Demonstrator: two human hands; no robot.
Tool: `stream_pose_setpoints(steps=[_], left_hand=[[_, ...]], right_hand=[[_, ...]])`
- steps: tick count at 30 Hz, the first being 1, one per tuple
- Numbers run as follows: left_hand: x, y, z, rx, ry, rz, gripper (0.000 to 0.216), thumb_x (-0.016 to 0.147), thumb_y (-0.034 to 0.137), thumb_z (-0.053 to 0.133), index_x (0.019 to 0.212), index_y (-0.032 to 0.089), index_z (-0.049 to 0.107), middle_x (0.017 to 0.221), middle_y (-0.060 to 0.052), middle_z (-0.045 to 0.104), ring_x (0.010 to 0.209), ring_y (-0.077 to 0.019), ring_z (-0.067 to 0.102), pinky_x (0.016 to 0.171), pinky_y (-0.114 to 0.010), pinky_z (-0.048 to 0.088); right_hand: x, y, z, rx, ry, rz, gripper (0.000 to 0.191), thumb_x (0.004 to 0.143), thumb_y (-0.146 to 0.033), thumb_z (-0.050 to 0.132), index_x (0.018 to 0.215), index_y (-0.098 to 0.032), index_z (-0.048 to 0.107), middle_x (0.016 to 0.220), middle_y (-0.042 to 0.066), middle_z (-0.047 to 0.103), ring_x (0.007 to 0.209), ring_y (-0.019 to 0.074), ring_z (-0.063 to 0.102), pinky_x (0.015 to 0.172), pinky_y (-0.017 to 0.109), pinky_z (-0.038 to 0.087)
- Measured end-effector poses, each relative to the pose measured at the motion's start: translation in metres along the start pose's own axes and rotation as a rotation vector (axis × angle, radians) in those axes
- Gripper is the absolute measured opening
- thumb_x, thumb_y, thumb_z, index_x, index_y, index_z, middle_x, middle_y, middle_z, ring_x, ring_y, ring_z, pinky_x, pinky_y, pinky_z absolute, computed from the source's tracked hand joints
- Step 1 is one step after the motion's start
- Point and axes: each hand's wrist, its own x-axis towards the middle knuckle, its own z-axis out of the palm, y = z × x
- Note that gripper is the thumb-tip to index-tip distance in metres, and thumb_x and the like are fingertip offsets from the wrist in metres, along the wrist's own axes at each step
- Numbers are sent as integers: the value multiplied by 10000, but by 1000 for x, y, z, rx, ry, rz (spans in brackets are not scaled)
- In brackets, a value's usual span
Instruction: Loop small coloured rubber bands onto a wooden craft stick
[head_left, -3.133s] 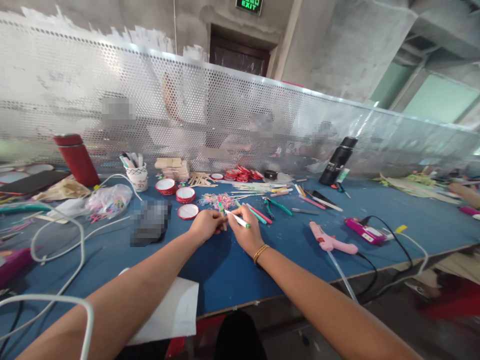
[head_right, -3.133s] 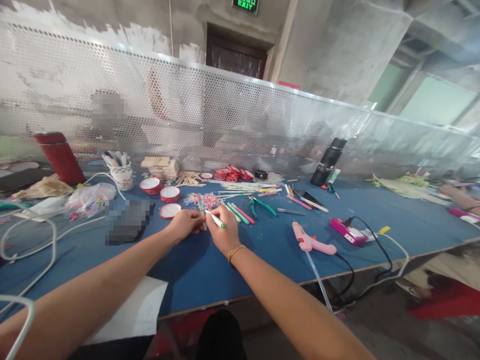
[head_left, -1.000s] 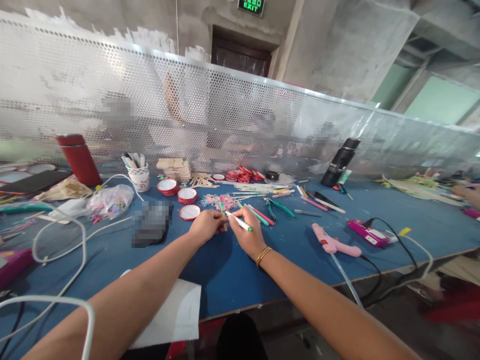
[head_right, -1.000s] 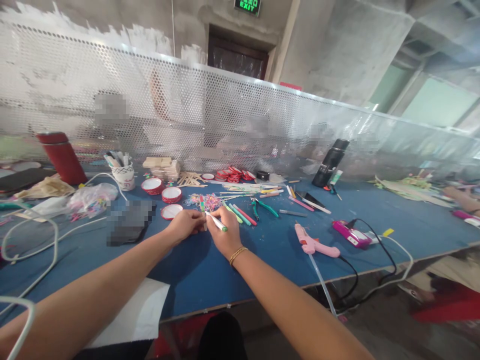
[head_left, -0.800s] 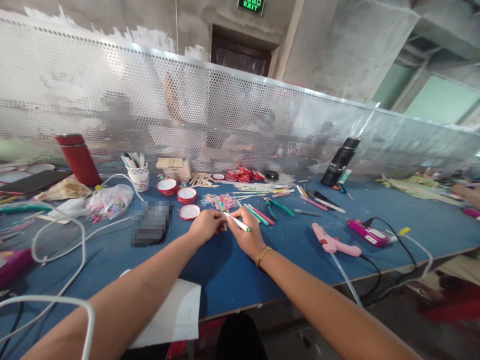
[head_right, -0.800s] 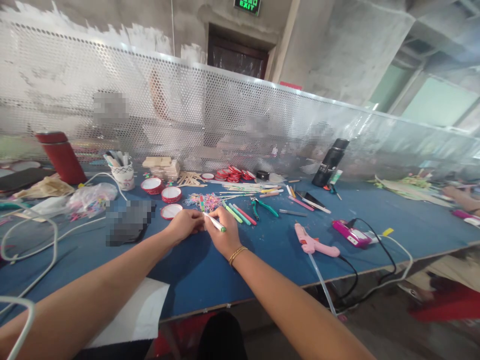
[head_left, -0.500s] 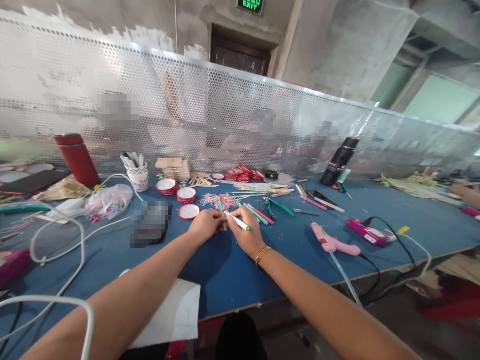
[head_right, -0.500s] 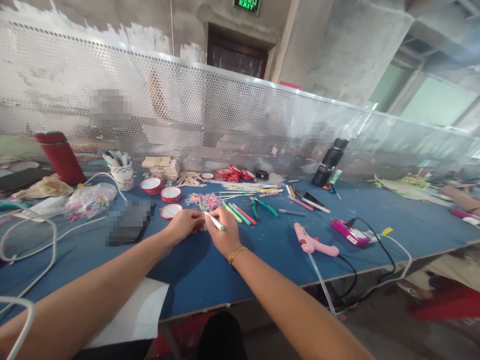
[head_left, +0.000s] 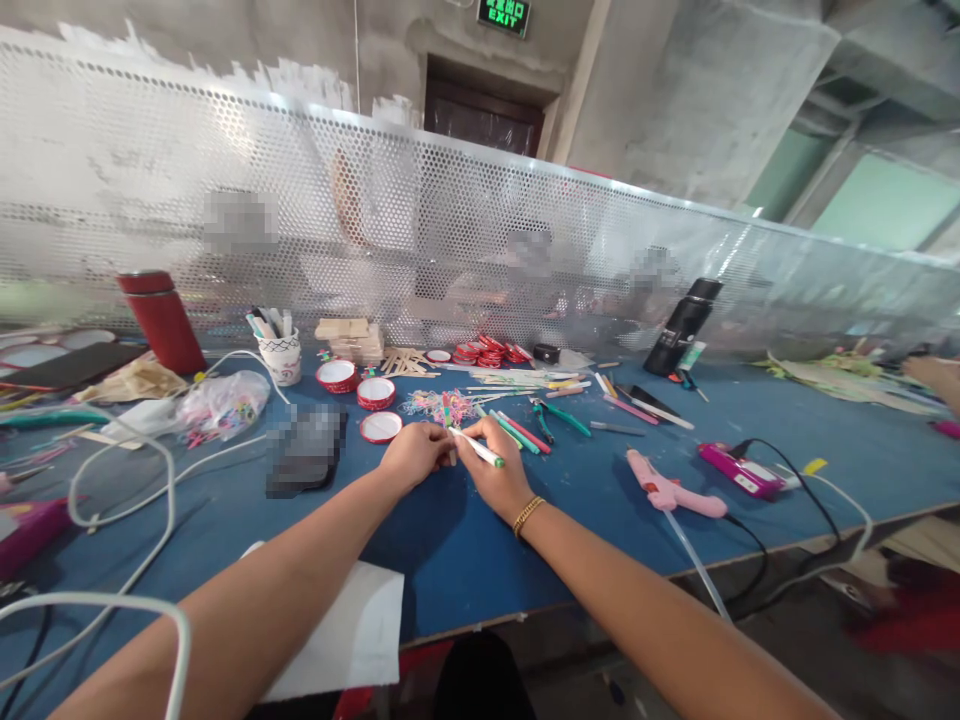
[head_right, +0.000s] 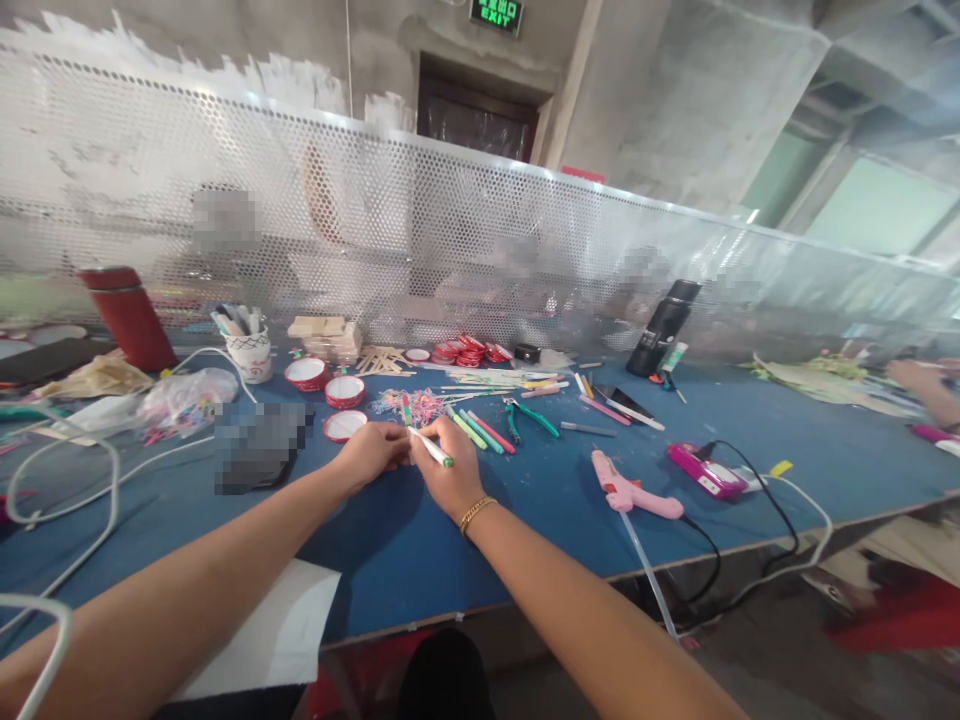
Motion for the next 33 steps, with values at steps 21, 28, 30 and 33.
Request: stream_pose_setpoints(steps=[21,28,30,33], left_hand=[[1,0,0,-34,-21,-3,337,727,485,630,649,158,656,603,-18,650,506,-100,532,488,-205,380],[-4,7,-2,-2,-5,-9,362,728,508,624,635,158,643,583,-11,633,478,-91,503,472,-203,357],[-5,7,-3,9,-6,10,348,739,490,612,637,160,645,581,-6,628,469,-88,492,467,-203,350],[-6,7,-4,36,-1,20,340,737,476,613,619,159,638,580,-7,624,471,-88,488,465,-203,348]], right_hand=[[2,-1,-1,-24,60,64,130,875,-307,565,786,-213,561,726,7,613,691,167,573,649,278,430],[1,0,0,-17,68,55,141,891,-318,553,796,-213,565,741,11,614,708,172,577,649,279,429],[0,1,1,-25,70,45,141,891,-320,554,803,-211,570,764,19,623,730,177,580,658,282,431],[0,2,1,-28,71,33,153,894,-331,553,806,-207,571,766,23,622,725,178,575,658,289,429]])
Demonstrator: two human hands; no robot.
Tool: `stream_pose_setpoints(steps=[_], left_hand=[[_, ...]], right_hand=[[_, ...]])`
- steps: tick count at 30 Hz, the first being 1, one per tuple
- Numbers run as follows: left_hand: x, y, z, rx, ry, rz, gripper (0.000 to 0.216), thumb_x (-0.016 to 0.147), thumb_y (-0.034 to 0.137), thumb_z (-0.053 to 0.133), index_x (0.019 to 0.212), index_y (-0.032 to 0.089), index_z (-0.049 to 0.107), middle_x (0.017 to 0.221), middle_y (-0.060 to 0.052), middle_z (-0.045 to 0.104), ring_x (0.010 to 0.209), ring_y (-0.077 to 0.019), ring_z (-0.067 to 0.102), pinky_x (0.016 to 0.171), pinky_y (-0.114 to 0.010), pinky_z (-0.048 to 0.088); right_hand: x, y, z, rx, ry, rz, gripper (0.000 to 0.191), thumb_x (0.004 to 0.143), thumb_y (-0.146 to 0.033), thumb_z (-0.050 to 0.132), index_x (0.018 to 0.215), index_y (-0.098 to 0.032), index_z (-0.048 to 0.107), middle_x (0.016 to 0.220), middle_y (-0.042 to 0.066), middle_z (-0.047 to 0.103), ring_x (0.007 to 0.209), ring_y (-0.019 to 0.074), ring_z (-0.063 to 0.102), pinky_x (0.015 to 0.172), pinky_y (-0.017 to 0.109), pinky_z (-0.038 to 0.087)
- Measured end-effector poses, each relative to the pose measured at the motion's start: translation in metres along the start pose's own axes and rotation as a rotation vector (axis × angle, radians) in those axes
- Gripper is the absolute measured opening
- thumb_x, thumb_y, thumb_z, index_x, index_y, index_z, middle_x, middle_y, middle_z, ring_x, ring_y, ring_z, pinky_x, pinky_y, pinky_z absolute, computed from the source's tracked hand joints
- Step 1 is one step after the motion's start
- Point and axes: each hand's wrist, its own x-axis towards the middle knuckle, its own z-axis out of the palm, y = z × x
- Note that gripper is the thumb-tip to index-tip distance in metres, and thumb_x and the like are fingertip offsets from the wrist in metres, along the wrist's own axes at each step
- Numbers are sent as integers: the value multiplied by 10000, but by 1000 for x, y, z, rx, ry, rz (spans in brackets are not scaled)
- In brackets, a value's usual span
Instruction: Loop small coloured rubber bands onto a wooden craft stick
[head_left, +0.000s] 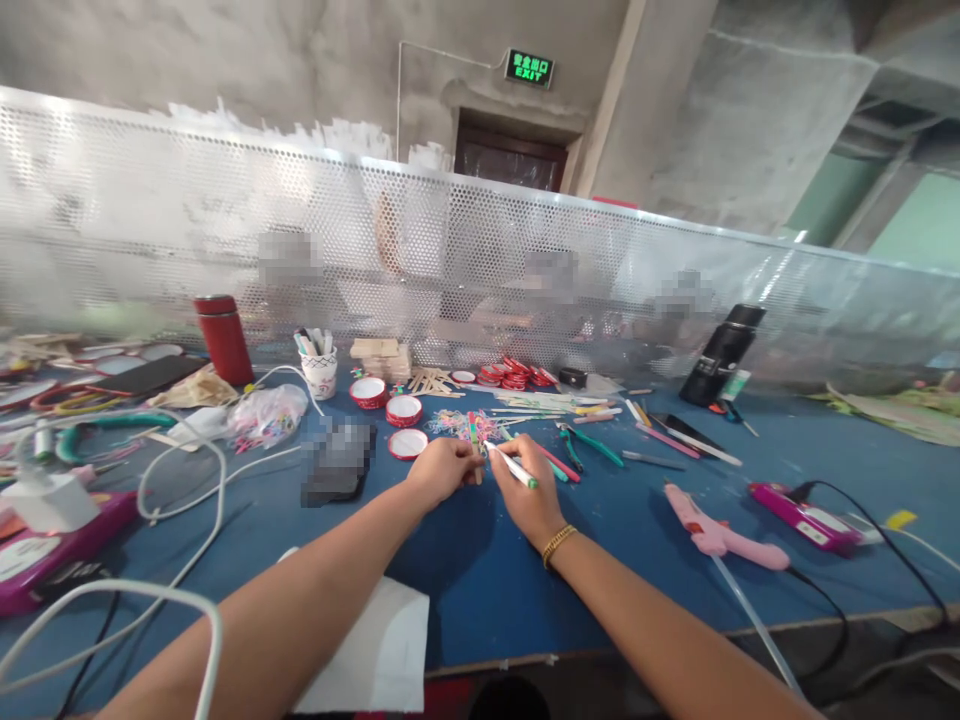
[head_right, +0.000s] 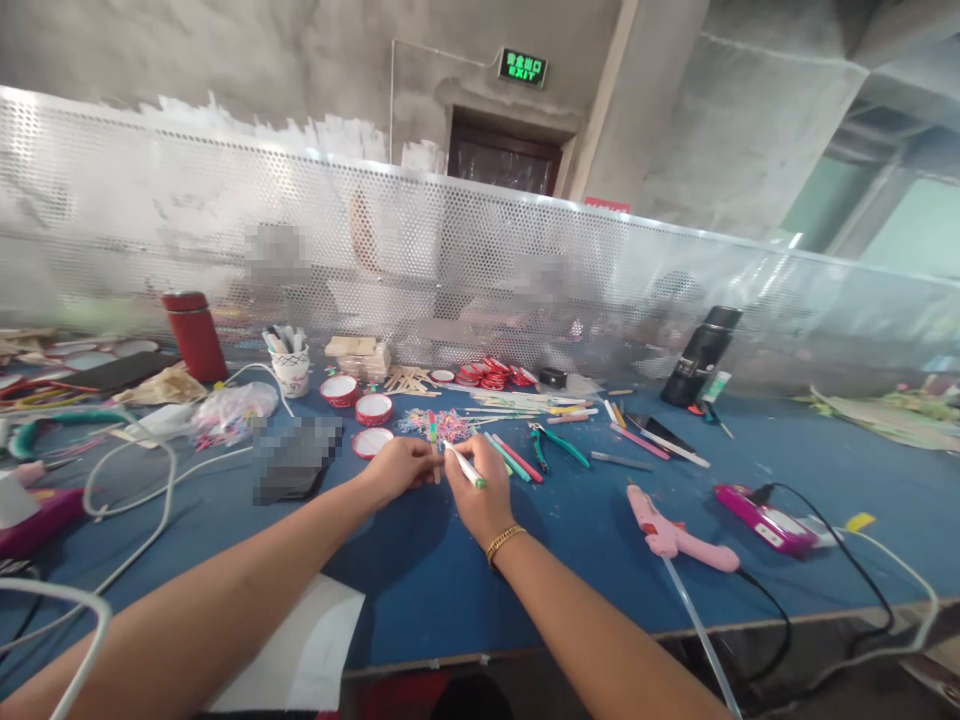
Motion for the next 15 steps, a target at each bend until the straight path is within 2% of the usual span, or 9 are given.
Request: stream_pose_setpoints(steps=[11,15], left_hand=[[-1,5,2,-44,-1,-4,324,738,464,641,649,154,660,597,-13,640,507,-95,542,476,-192,387],[-5,11,2,-127,-4,-26,240,751,392,653,704,156,651,699,-27,683,570,-111,618,487,-189,423]], right_hand=[[-1,1,-2,-20,60,-40,145,887,-327,564,798,-212,560,756,27,624,725,189,581,680,312,437],[-1,-1,-3,-29,67,-41,150,890,-327,555,794,-212,556,752,23,623,722,186,579,680,310,432]])
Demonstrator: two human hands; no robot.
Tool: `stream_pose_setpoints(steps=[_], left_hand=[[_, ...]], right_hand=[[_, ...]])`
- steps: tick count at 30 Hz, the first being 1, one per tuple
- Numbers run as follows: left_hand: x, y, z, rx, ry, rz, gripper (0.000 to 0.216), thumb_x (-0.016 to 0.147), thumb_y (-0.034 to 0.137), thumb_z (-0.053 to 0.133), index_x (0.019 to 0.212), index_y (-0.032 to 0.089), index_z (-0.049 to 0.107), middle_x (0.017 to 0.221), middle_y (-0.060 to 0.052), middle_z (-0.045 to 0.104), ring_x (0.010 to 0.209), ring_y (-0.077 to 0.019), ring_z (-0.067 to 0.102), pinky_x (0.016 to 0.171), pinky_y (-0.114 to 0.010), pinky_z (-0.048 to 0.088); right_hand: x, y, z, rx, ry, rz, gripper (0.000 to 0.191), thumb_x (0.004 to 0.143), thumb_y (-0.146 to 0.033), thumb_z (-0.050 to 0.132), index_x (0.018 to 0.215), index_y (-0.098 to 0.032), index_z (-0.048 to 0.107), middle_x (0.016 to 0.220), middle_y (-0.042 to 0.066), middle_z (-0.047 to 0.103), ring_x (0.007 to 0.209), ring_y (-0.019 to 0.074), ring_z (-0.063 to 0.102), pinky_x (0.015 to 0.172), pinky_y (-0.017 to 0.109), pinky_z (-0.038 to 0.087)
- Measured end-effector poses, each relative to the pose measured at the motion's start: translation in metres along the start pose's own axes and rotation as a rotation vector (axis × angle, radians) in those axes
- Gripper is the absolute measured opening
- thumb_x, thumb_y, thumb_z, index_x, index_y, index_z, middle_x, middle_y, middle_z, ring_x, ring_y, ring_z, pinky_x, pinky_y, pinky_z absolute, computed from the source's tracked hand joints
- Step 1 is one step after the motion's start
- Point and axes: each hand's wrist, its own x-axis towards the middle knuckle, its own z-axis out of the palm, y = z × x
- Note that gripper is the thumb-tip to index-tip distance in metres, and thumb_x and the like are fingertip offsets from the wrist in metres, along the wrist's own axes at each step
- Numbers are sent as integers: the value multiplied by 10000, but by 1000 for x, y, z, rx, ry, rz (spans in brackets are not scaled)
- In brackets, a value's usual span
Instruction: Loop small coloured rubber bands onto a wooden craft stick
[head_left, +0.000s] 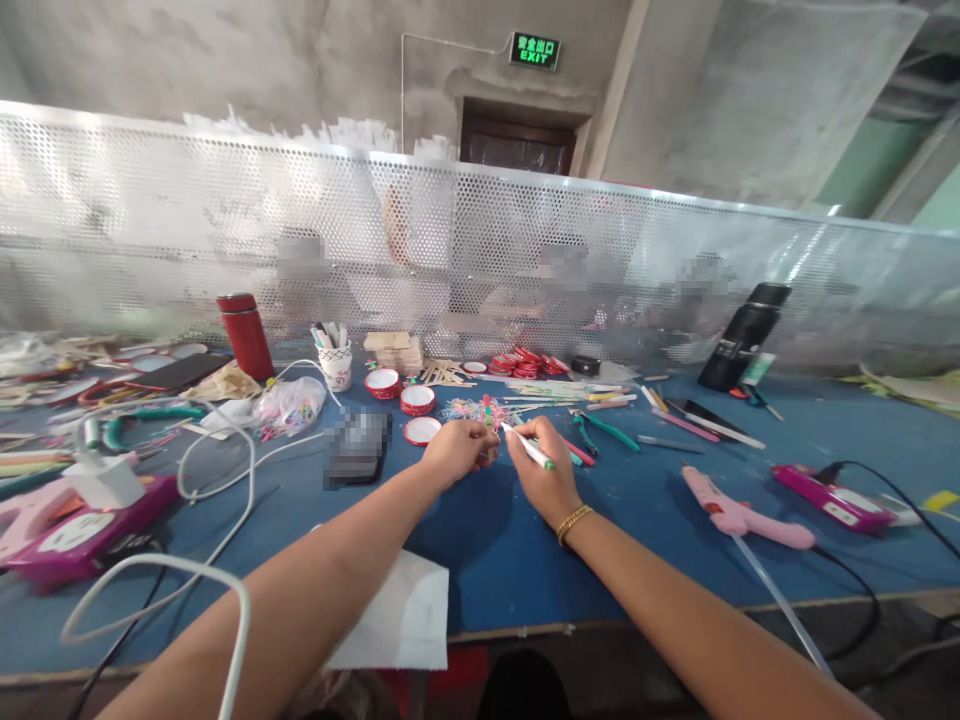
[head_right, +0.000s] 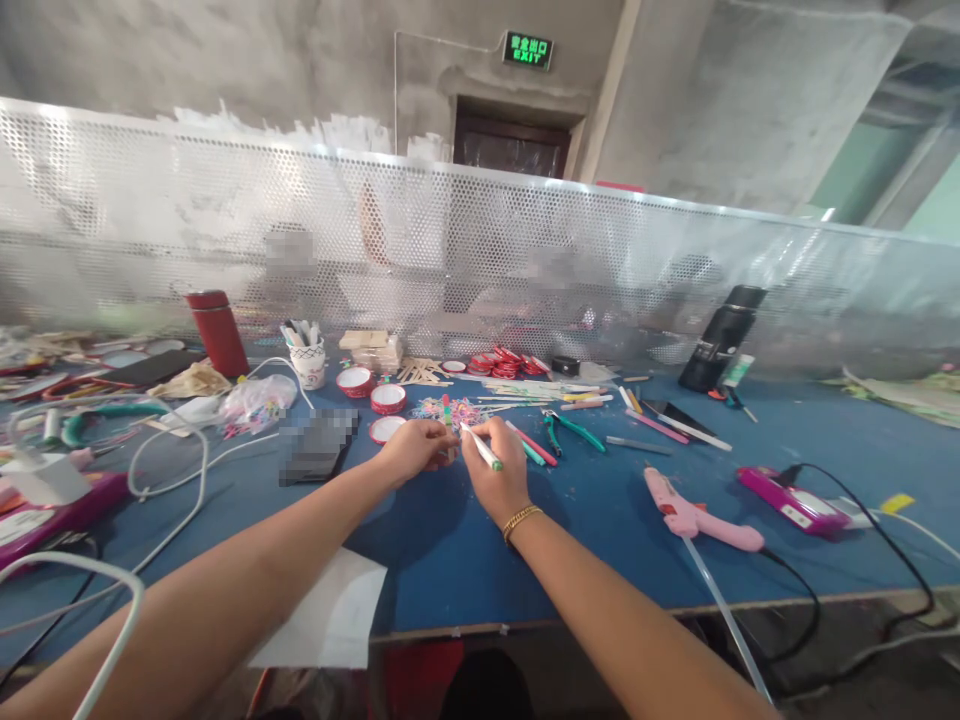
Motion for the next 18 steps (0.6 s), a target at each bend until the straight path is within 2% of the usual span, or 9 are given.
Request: stream_pose_setpoints(steps=[2,9,18], left_hand=[[-2,4,1,-52,-15,-16,206,770,350,638,703,155,629,724,-30,687,569,-108,628,485,-187,431],[-5,7,1,-138,-48,-31,121,744,242,661,687,153,601,607,-4,638,551,-105,616,480,-178,442],[-1,5,4,-123,-69,-135,239,720,315,713,623,130,597,568,-19,631,532,-100,604,489,-184,452]], right_hand=[[0,-1,0,-4,1,-3,141,887,-319,556,797,-210,557,759,22,625,732,187,582,686,311,432],[2,-2,1,2,19,-20,122,881,-296,560,796,-209,560,761,23,625,741,186,585,694,312,439],[0,-6,-2,-11,-29,-60,115,869,-269,549,766,-219,555,760,29,622,775,194,575,763,345,448]])
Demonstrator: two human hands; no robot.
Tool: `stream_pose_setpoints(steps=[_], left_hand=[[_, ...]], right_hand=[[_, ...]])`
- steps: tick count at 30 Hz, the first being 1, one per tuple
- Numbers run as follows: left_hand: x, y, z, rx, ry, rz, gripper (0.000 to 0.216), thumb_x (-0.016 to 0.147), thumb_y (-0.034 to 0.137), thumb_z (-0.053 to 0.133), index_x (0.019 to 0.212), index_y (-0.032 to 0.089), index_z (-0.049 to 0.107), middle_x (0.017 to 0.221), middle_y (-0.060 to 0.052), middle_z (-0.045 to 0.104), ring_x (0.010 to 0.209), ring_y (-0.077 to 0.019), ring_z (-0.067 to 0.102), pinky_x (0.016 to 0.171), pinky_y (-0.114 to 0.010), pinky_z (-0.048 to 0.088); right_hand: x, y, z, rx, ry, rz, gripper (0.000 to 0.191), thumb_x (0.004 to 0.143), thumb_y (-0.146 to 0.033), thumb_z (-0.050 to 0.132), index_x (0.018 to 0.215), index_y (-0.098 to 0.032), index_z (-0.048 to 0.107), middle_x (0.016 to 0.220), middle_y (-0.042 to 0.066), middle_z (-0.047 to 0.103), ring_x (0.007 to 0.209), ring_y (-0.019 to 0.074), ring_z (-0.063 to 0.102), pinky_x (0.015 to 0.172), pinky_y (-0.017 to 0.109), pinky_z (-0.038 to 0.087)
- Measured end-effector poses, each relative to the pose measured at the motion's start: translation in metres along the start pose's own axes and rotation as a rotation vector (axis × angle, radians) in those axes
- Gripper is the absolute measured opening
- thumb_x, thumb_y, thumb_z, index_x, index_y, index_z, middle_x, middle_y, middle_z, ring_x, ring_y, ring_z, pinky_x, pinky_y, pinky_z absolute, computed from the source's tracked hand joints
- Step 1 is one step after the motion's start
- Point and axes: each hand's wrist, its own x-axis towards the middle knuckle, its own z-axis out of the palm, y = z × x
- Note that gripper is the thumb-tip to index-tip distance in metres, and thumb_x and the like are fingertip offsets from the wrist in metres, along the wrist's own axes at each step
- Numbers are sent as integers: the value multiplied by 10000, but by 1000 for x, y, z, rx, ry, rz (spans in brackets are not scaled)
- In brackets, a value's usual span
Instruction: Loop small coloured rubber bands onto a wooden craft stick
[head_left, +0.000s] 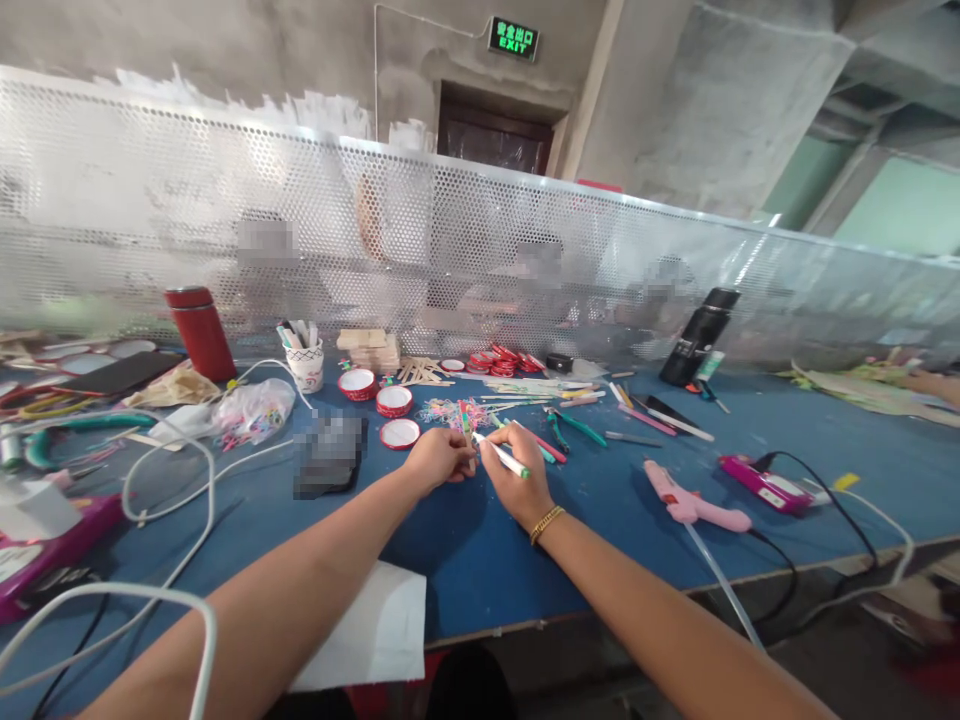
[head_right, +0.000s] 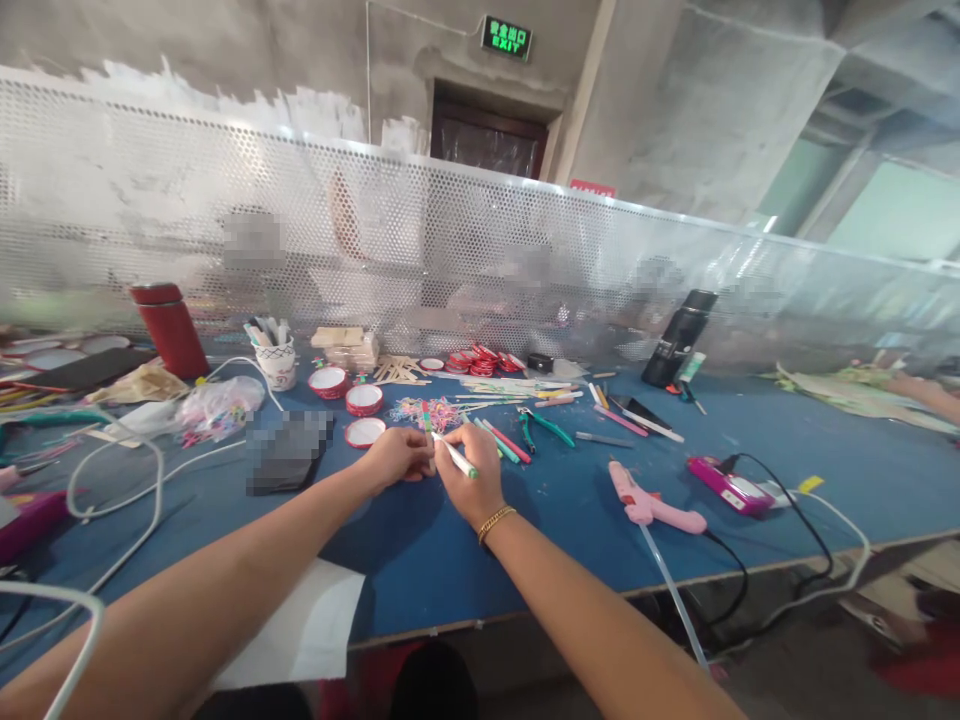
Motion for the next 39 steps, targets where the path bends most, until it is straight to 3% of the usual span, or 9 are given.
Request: stream_pose_setpoints(steps=[7,28,39], left_hand=[[0,-1,0,-57,5,-7,217,705,308,716,649,131,604,580,-18,630,554,-107,620,496,-179,448],[11,-16,-4,68,-11,78,209,738,339,668,696,138,634,642,-40,662,560,-106,618,527,-202,482],[7,-13,-2,77,8,67,181,753,314,647,703,140,635,643,-41,663,573,-113,624,534,-202,485]], right_hand=[[-1,-1,0,-27,-24,-13,107,859,-259,561,762,-215,562,748,25,626,764,192,575,750,335,433],[0,2,2,-52,-52,-1,122,882,-284,559,786,-212,577,772,24,636,774,190,578,756,329,419],[0,2,2,-49,-64,-14,124,887,-288,565,792,-210,583,778,19,637,772,183,575,765,325,412]])
